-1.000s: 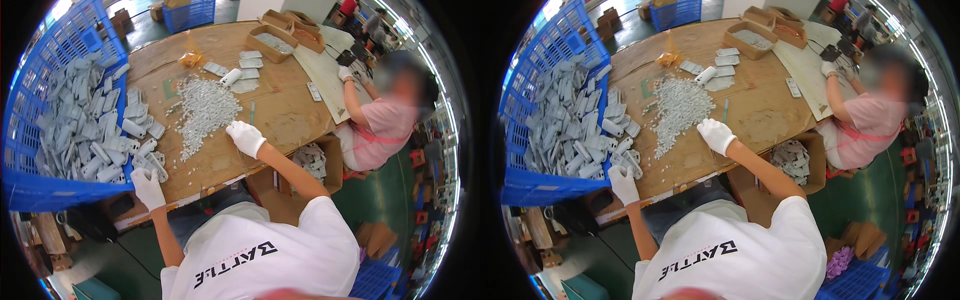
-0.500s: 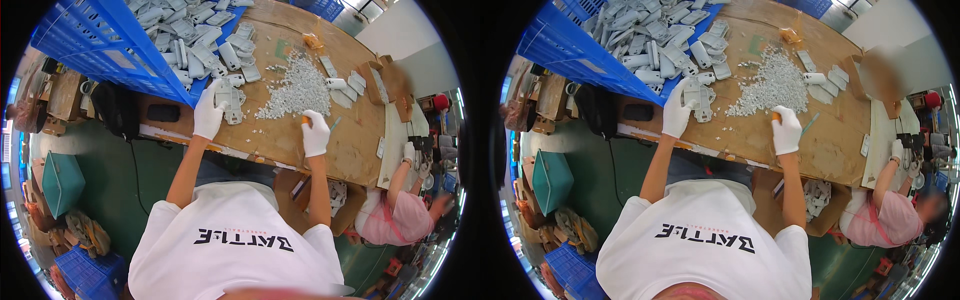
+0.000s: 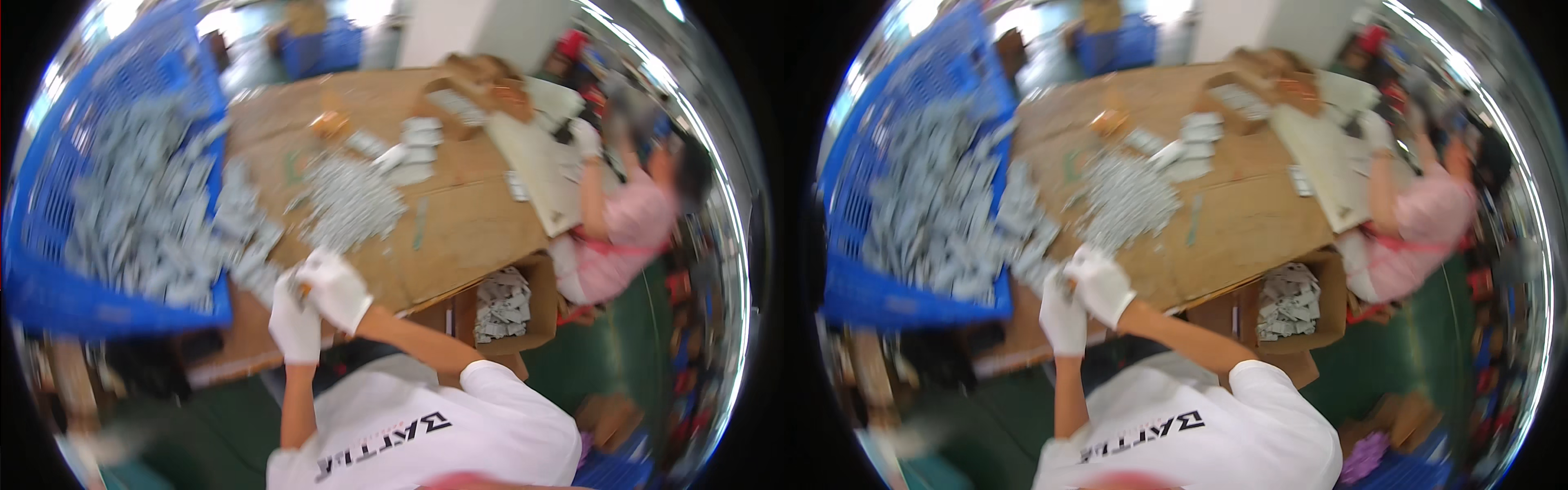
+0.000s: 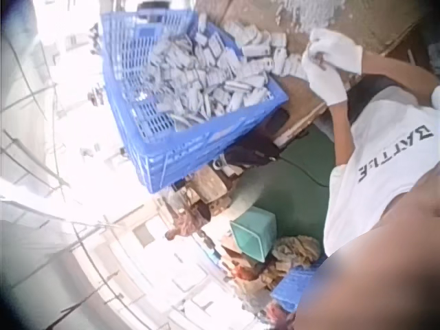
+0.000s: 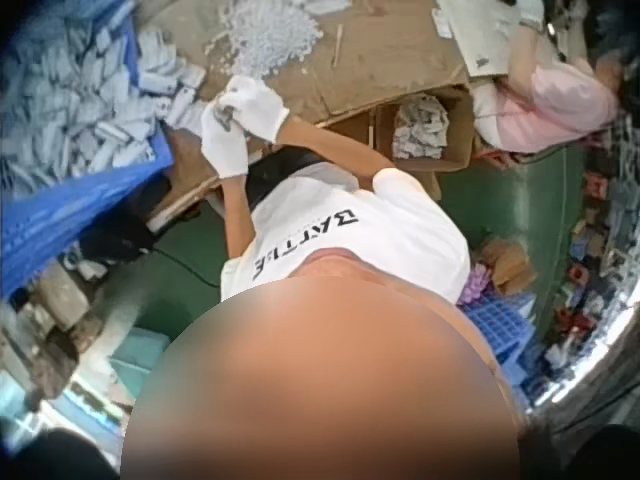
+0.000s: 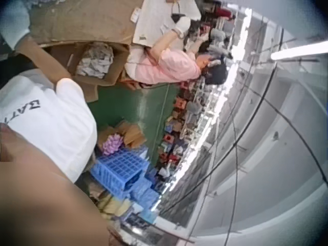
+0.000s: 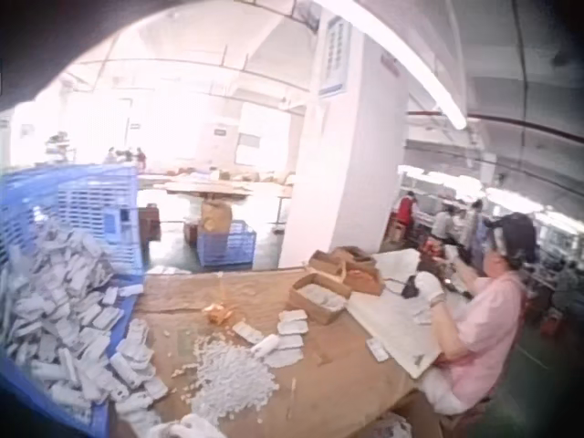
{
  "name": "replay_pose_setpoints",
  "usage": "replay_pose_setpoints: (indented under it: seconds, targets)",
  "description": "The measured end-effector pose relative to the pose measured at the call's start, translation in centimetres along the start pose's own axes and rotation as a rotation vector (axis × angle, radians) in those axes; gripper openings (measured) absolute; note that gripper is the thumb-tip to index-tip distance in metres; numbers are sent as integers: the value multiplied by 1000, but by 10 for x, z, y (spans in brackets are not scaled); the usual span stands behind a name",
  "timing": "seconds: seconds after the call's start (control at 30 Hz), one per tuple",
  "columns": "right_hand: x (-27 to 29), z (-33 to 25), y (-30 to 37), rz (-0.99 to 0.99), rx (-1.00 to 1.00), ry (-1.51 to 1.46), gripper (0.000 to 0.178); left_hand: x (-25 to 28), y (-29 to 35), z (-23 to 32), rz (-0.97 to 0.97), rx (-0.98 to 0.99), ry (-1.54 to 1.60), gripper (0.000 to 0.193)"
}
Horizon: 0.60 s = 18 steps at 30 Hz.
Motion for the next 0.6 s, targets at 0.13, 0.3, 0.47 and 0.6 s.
replay_pose_setpoints:
  seconds: [0.13,0.3,0.47,0.6]
  targets:
    - [-2,12,18,-3,-86,51,6,-14,6,6,-6,64,-68,36]
    - [16,19,35,93,-132,-12,14,-25,19,17,-51,2,-44,32]
    - [24,25,46,34,-434,-260,49,-27,26,4,-46,-114,-96,24]
    - [20,43,55,-253,-521,-337,32,-27,29,8,-117,-116,-102,24]
Point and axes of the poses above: each hand's wrist, its own y-axis away from the middle knuckle, its own x-axis out of the back of the hand, z = x × y, the point moved 2 cm from there along -y, towards the middle knuckle, and after that the axes turned 1 degree about x, right-handed, at the moved point
